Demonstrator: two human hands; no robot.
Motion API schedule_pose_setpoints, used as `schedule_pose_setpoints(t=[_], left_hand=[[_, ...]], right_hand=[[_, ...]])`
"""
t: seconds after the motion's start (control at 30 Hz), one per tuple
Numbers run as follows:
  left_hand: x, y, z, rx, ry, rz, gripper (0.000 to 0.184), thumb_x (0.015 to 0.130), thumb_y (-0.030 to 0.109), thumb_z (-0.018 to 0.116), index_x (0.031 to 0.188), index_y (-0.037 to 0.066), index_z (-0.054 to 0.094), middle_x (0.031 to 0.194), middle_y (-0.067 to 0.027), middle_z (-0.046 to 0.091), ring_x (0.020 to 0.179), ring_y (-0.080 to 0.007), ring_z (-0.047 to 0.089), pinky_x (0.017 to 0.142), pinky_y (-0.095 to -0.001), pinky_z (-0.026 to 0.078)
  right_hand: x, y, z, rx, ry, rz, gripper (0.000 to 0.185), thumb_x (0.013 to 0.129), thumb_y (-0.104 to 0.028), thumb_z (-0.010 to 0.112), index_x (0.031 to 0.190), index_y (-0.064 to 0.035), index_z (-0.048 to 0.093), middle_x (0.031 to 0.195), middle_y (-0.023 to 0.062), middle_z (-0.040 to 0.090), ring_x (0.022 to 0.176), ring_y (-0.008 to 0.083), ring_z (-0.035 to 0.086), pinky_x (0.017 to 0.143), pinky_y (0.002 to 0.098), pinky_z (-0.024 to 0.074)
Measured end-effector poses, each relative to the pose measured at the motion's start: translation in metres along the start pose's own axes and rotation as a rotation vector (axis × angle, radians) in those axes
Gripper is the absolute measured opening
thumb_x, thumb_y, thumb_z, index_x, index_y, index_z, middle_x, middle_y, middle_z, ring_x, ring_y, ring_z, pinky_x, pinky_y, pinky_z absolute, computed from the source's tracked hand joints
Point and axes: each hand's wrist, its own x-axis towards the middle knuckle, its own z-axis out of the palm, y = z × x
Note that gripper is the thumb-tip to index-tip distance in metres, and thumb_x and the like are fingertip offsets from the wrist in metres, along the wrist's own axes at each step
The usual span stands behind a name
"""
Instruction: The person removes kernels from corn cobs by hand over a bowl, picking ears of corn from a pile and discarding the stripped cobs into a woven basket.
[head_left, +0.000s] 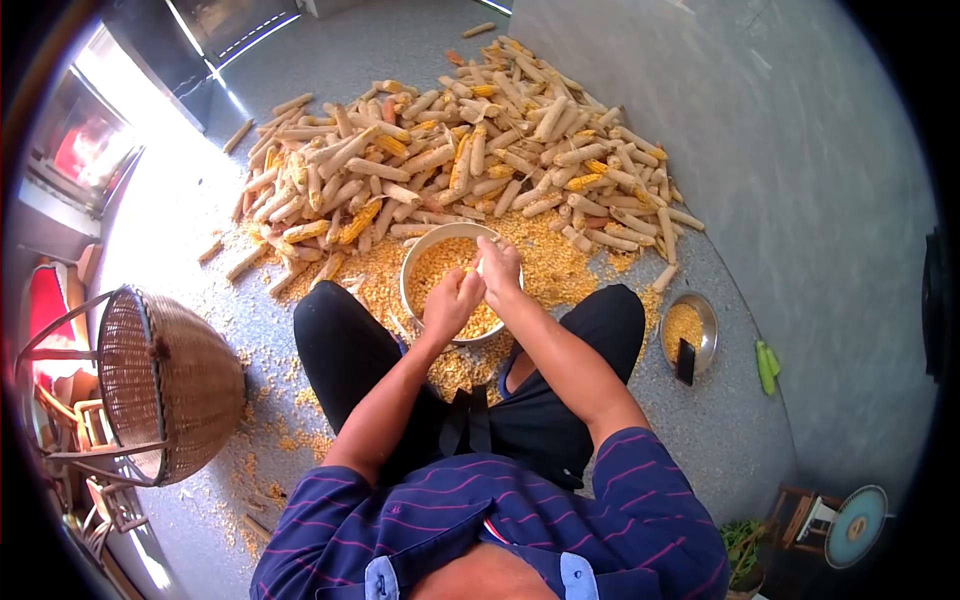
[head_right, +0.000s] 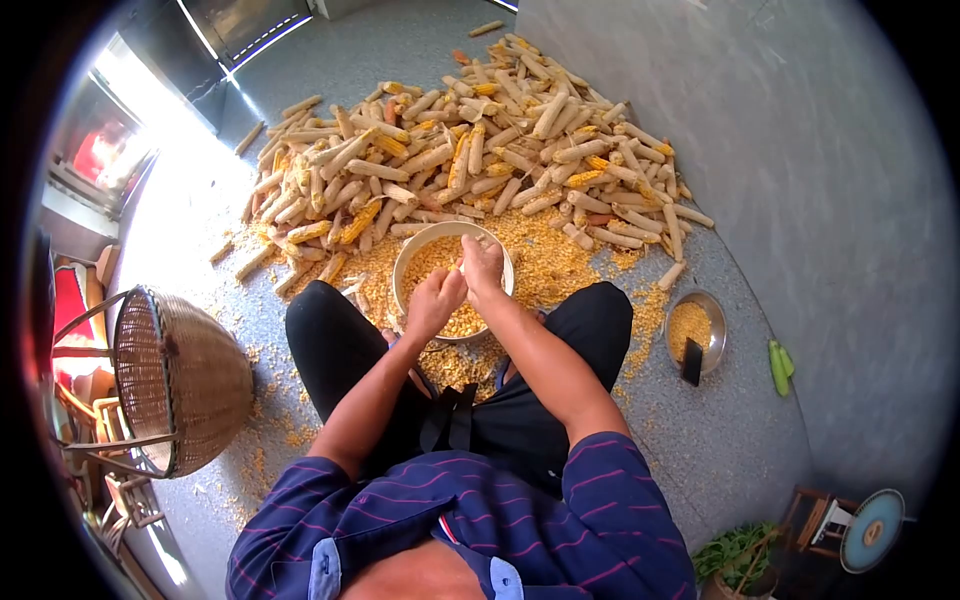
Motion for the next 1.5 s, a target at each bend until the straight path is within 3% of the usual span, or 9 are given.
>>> schedule_pose_setpoints(t=[0.23, 0.43, 0.53, 0.7, 0.8, 0.93, 1.2, 1.43, 1.5], left_hand=[[0.003, -0.013, -0.011, -0.869, -0.265, -0.496, 0.033, 0.098, 0.032, 0.045, 0.092, 0.003, 0.061, 0.056, -0.0022, 0.048, 0.036, -0.0093, 0.037, 0.033, -0.0246, 0.026], [0.001, 0.011, -0.018, -0.637, 0.052, -0.375, 0.041, 0.098, 0.041, 0.042, 0.113, 0.005, 0.054, 0.061, -0.0117, 0.058, 0.049, -0.0257, 0.061, 0.039, -0.0335, 0.041], [-0.013, 0.015, -0.008, 0.171, 0.063, 0.181, 0.031, 0.094, 0.035, 0.051, 0.106, 0.007, 0.057, 0.073, -0.0225, 0.062, 0.068, -0.0424, 0.061, 0.062, -0.0489, 0.046], [-0.004, 0.003, -0.006, -0.016, 0.16, 0.207, 0.04, 0.099, 0.034, 0.042, 0.087, 0.002, 0.062, 0.066, -0.0195, 0.062, 0.059, -0.0374, 0.06, 0.057, -0.0458, 0.047], [0.005, -0.006, -0.013, -0.634, -0.027, -0.325, 0.053, 0.101, 0.04, 0.039, 0.091, -0.004, 0.066, 0.07, -0.0069, 0.064, 0.064, -0.0215, 0.062, 0.059, -0.0386, 0.048], [0.009, -0.019, 0.003, -0.228, 0.249, 0.19, 0.042, 0.098, 0.034, 0.047, 0.099, -0.004, 0.064, 0.08, -0.009, 0.063, 0.078, -0.0218, 0.062, 0.07, -0.0338, 0.048], [0.005, 0.005, -0.017, -0.837, -0.105, -0.129, 0.034, 0.1, 0.032, 0.043, 0.098, 0.002, 0.057, 0.07, -0.0033, 0.054, 0.054, -0.0121, 0.055, 0.049, -0.0252, 0.042], [-0.016, 0.026, -0.026, -0.029, 0.191, 0.12, 0.04, 0.095, 0.037, 0.05, 0.096, -0.002, 0.059, 0.077, -0.0225, 0.061, 0.069, -0.0354, 0.061, 0.064, -0.0434, 0.045], [-0.015, 0.013, -0.025, -0.098, 0.158, 0.027, 0.041, 0.097, 0.036, 0.047, 0.095, -0.003, 0.06, 0.076, -0.0177, 0.062, 0.07, -0.028, 0.062, 0.065, -0.0393, 0.045]], right_hand=[[0.006, -0.001, -0.005, 0.028, -0.213, 0.107, 0.023, 0.089, -0.014, 0.054, 0.068, -0.0045, 0.051, 0.054, 0.009, 0.051, 0.048, 0.0215, 0.054, 0.046, 0.0339, 0.0461], [0.024, 0.0, -0.008, 0.259, 0.015, 0.184, 0.019, 0.093, -0.02, 0.053, 0.086, -0.0028, 0.05, 0.061, 0.0125, 0.053, 0.051, 0.026, 0.054, 0.049, 0.0407, 0.0492], [0.023, 0.005, -0.011, 0.227, -0.003, 0.23, 0.016, 0.093, -0.018, 0.053, 0.09, -0.003, 0.048, 0.064, 0.012, 0.052, 0.053, 0.0258, 0.055, 0.049, 0.0414, 0.05], [0.015, 0.001, -0.011, 0.214, -0.05, 0.224, 0.013, 0.092, -0.015, 0.052, 0.087, -0.0037, 0.049, 0.062, 0.0099, 0.05, 0.052, 0.0242, 0.054, 0.048, 0.0397, 0.0496], [0.004, 0.0, -0.007, 0.184, -0.168, 0.198, 0.016, 0.094, -0.017, 0.052, 0.084, -0.0052, 0.049, 0.064, 0.0075, 0.051, 0.051, 0.0205, 0.053, 0.049, 0.0361, 0.0491], [0.003, -0.01, 0.001, 0.086, -0.154, 0.049, 0.03, 0.1, -0.033, 0.044, 0.093, -0.0043, 0.049, 0.072, 0.0084, 0.054, 0.061, 0.0204, 0.057, 0.054, 0.0358, 0.0511], [-0.006, -0.036, 0.002, 0.303, -0.525, 0.186, 0.039, 0.102, -0.036, 0.035, 0.112, -0.0001, 0.048, 0.101, 0.015, 0.059, 0.097, 0.0265, 0.06, 0.086, 0.0402, 0.0503], [-0.016, -0.024, -0.003, -0.129, -0.565, -0.1, 0.016, 0.093, -0.02, 0.057, 0.101, -0.0066, 0.055, 0.087, 0.0062, 0.065, 0.077, 0.016, 0.063, 0.073, 0.0316, 0.0541], [-0.022, -0.018, -0.005, -0.117, -0.605, -0.082, 0.013, 0.09, -0.019, 0.06, 0.095, -0.0072, 0.059, 0.086, 0.0058, 0.066, 0.081, 0.0137, 0.064, 0.074, 0.0304, 0.0539]])
